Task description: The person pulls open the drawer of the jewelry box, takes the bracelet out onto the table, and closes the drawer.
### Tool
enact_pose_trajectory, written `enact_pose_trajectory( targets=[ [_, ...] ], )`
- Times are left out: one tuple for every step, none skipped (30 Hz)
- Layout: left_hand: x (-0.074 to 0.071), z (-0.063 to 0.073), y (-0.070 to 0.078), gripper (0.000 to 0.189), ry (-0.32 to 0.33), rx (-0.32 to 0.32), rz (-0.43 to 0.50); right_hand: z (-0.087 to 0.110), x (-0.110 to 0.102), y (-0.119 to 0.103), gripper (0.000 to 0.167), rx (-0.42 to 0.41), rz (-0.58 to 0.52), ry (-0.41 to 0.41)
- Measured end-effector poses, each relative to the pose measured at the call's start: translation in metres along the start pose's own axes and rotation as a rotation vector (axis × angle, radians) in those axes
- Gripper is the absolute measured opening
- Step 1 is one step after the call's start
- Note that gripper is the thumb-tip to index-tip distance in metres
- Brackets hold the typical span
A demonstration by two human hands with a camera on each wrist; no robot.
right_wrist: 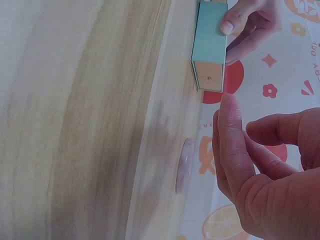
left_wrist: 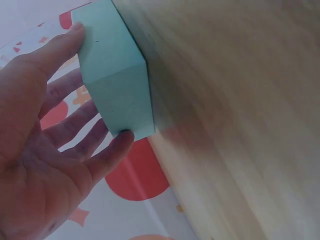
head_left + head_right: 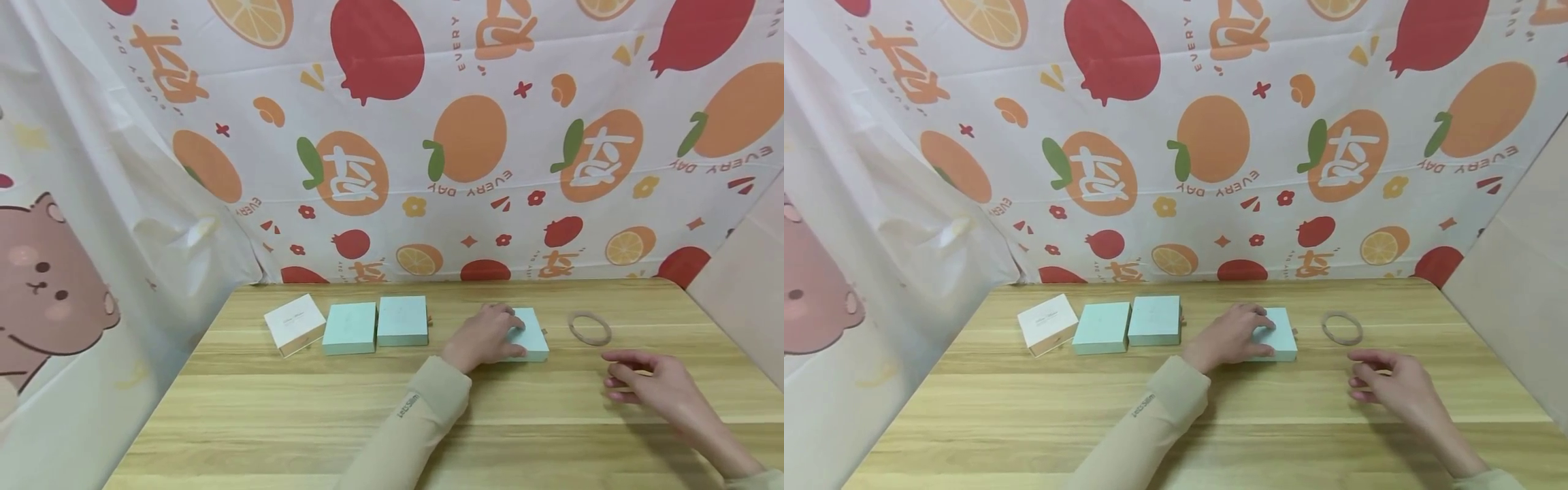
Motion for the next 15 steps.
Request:
enact_pose_trajectory(
  targets=[
    [0.000, -0.001, 0.001, 0.047, -0.001, 0.000, 0.002, 0.000, 0.000, 0.000, 0.043, 0.000, 0.000, -0.001],
    [0.001, -0.002, 0.002, 0.047, 0.000, -0.001, 0.005, 0.000, -0.001, 0.000, 0.043, 0.001, 0.000, -0.004],
    [0.001, -0.004, 0.003, 0.047, 0.001, -0.001, 0.007, 0.000, -0.001, 0.000, 0.043, 0.001, -0.002, -0.005],
    [0.001, -0.005, 0.004, 0.047, 0.000, -0.004, 0.010, -0.001, -0.002, 0.000, 0.043, 0.002, 0.000, -0.006],
    [0.001, -0.007, 0.005, 0.047, 0.001, -0.004, 0.011, -0.001, -0.002, 0.000, 0.043, 0.002, 0.003, -0.005],
    [0.001, -0.009, 0.006, 0.047, 0.003, -0.002, 0.010, -0.001, -0.003, -0.001, 0.043, 0.001, 0.006, -0.004],
    [0.001, -0.010, 0.007, 0.047, 0.003, -0.002, 0.013, -0.001, -0.004, -0.001, 0.043, 0.001, 0.009, -0.002],
    [0.001, -0.012, 0.008, 0.047, 0.004, -0.001, 0.014, -0.001, -0.004, -0.001, 0.043, 0.001, 0.012, 0.000],
    [0.001, -0.013, 0.009, 0.047, 0.002, -0.001, 0.013, -0.002, -0.005, -0.001, 0.043, 0.001, 0.014, 0.002],
    [0.001, -0.015, 0.009, 0.048, -0.001, -0.004, 0.013, -0.002, -0.005, -0.001, 0.043, 0.001, 0.015, 0.003],
    [0.001, -0.016, 0.010, 0.048, -0.003, -0.005, 0.010, -0.002, -0.006, -0.001, 0.043, 0.001, 0.014, 0.004],
    [0.001, -0.017, 0.011, 0.048, -0.007, -0.008, 0.009, -0.002, -0.006, -0.001, 0.043, 0.002, 0.014, 0.003],
    [0.001, -0.018, 0.011, 0.048, -0.009, -0.010, 0.007, -0.002, -0.006, -0.001, 0.042, 0.001, 0.012, 0.003],
    [0.001, -0.019, 0.012, 0.048, -0.008, -0.008, 0.003, -0.002, -0.006, -0.002, 0.042, 0.000, 0.011, 0.002],
    [0.002, -0.020, 0.012, 0.048, -0.007, -0.008, 0.001, -0.002, -0.007, -0.002, 0.042, -0.001, 0.012, 0.001]
  ],
)
Point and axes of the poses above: each hand's wrist, its own z-axis away from the middle knuckle, its own x-axis out of the palm, y = z × x, the point moved 3 cm from there along -z, towards the middle knuckle, and after that the axes turned 2 degrees about -x, right-handed, at the moved point
